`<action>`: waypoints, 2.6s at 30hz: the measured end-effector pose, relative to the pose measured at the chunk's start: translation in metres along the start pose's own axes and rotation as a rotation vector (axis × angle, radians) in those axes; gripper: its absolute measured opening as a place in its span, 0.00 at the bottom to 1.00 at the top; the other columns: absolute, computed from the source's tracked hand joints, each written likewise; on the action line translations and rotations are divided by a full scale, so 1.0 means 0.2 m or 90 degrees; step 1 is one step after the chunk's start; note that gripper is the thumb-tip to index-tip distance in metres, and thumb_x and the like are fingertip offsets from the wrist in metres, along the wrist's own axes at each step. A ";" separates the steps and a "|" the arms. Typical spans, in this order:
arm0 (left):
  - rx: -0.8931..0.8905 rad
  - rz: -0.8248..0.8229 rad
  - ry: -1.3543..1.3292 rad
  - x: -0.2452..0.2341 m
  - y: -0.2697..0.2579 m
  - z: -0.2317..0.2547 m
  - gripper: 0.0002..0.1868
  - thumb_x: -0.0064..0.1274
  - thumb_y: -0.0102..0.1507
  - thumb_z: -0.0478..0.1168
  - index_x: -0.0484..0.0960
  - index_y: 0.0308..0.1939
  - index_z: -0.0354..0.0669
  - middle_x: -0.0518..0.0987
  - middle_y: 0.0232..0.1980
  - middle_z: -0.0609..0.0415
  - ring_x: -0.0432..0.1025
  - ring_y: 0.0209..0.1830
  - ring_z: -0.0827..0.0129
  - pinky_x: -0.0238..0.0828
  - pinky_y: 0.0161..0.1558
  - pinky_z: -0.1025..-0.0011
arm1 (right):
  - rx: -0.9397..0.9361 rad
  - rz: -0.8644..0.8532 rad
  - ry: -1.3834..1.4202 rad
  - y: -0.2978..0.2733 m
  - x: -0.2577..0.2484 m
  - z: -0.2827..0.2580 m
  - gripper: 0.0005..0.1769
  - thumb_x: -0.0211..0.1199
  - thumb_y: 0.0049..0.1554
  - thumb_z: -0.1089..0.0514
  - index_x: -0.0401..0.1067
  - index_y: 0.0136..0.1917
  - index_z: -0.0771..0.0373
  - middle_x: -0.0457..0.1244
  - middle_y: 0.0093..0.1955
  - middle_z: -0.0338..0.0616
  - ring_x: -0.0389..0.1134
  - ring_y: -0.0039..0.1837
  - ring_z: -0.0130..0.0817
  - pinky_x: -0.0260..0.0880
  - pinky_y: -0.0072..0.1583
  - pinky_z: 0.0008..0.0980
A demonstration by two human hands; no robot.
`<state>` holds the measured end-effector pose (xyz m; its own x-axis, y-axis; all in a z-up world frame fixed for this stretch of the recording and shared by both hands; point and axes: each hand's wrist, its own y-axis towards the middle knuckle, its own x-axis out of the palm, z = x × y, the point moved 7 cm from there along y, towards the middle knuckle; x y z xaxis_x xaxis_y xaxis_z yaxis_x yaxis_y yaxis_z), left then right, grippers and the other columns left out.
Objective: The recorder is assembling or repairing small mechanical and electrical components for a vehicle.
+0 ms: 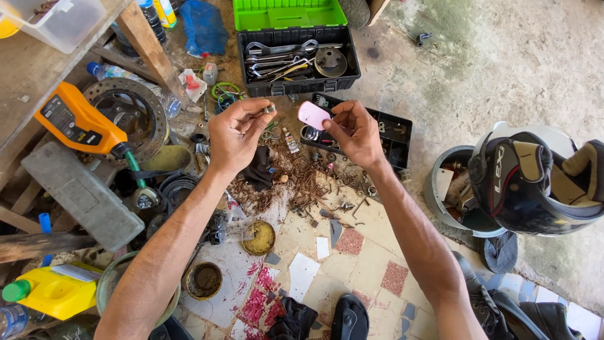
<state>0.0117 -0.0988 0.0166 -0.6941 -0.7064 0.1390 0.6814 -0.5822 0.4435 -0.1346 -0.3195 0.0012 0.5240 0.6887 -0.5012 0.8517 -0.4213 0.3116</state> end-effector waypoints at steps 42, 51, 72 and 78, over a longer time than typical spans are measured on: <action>-0.058 0.070 0.348 -0.46 -0.32 -0.19 0.13 0.67 0.62 0.35 0.85 0.50 0.43 0.85 0.46 0.55 0.78 0.39 0.73 0.75 0.39 0.74 | 0.395 -0.261 0.335 -0.06 0.97 0.21 0.17 0.63 0.63 0.45 0.75 0.50 0.61 0.67 0.44 0.35 0.65 0.43 0.21 0.67 0.44 0.24; -0.006 0.022 0.323 -0.09 -0.15 -0.14 0.11 0.67 0.63 0.35 0.85 0.49 0.43 0.85 0.45 0.55 0.79 0.40 0.72 0.75 0.40 0.73 | 0.396 -0.191 0.482 -0.05 0.61 0.07 0.19 0.58 0.65 0.43 0.77 0.53 0.60 0.68 0.45 0.34 0.66 0.45 0.21 0.66 0.47 0.26; -0.023 -0.174 0.290 0.80 -0.10 -0.57 0.12 0.67 0.62 0.35 0.84 0.48 0.44 0.84 0.43 0.55 0.79 0.41 0.68 0.75 0.39 0.69 | 0.464 -0.062 0.375 -0.43 0.01 0.67 0.17 0.62 0.63 0.44 0.77 0.52 0.59 0.69 0.43 0.30 0.64 0.42 0.17 0.62 0.43 0.22; 0.046 -0.261 0.356 1.05 -0.09 -0.82 0.14 0.66 0.57 0.30 0.82 0.46 0.41 0.83 0.44 0.52 0.75 0.46 0.59 0.73 0.45 0.63 | 0.508 -0.009 0.331 -0.53 -0.11 0.98 0.17 0.64 0.62 0.44 0.77 0.51 0.60 0.68 0.42 0.30 0.63 0.41 0.18 0.61 0.40 0.22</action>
<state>-0.1084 -0.3034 -0.1082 -0.6549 -0.5476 -0.5208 0.3586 -0.8318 0.4237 -0.2357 -0.4068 -0.1787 0.6103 0.7919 -0.0193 0.7095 -0.5573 -0.4313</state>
